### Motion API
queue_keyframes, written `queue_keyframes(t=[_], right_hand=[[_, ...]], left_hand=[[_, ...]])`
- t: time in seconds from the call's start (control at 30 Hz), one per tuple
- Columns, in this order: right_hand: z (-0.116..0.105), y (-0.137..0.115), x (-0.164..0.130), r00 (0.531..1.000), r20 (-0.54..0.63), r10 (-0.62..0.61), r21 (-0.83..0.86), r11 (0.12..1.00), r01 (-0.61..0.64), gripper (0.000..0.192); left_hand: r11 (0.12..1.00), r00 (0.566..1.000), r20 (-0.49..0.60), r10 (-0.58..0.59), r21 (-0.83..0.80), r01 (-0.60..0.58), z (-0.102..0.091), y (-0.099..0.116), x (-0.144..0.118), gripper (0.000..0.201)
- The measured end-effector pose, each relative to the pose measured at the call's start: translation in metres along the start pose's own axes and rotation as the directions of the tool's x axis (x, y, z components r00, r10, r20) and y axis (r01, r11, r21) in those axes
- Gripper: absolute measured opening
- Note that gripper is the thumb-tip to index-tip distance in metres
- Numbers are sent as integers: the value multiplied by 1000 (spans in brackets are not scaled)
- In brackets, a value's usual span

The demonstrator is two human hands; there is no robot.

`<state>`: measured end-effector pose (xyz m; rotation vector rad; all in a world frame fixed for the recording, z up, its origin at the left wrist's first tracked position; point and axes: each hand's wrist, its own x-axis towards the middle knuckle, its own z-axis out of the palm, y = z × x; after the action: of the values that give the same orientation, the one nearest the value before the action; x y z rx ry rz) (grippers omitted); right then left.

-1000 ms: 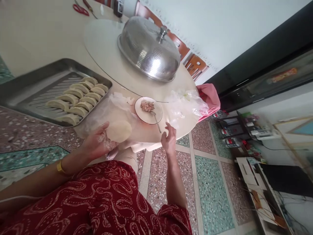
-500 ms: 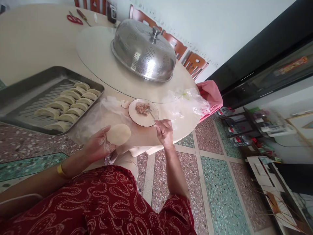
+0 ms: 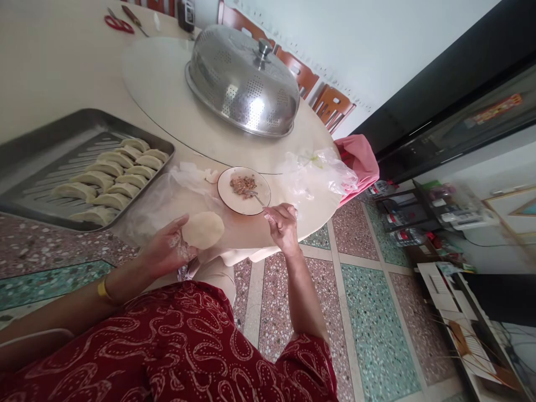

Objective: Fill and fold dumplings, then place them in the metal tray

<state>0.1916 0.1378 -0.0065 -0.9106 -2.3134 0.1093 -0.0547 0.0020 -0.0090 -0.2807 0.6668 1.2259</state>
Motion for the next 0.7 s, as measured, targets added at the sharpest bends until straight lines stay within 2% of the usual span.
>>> queue_keyframes(t=[0.2, 0.33, 0.43, 0.5, 0.6, 0.7], right_hand=[[19, 6, 7, 998, 59, 18, -5, 1000, -18, 42], [6, 0, -3, 995, 96, -21, -33, 999, 24, 32], [-8, -4, -7, 999, 38, -23, -35, 999, 25, 29], [-10, -1, -6, 999, -38, 35, -24, 999, -36, 31], [-3, 6, -2, 988, -95, 120, -5, 993, -121, 36], [4, 6, -3, 989, -85, 122, 19, 993, -121, 37]], left_hand=[[999, 1000, 18, -10, 36, 9, -7, -2, -1, 42], [1000, 1000, 16, -9, 24, 9, -7, -1, -2, 40], [999, 999, 15, -34, 12, 34, -4, -1, -3, 41], [998, 998, 20, -54, 10, 54, -3, -2, -3, 43], [998, 998, 28, -58, 23, 58, -5, -4, -2, 45], [999, 998, 47, -40, 29, 39, -9, -4, -2, 45]])
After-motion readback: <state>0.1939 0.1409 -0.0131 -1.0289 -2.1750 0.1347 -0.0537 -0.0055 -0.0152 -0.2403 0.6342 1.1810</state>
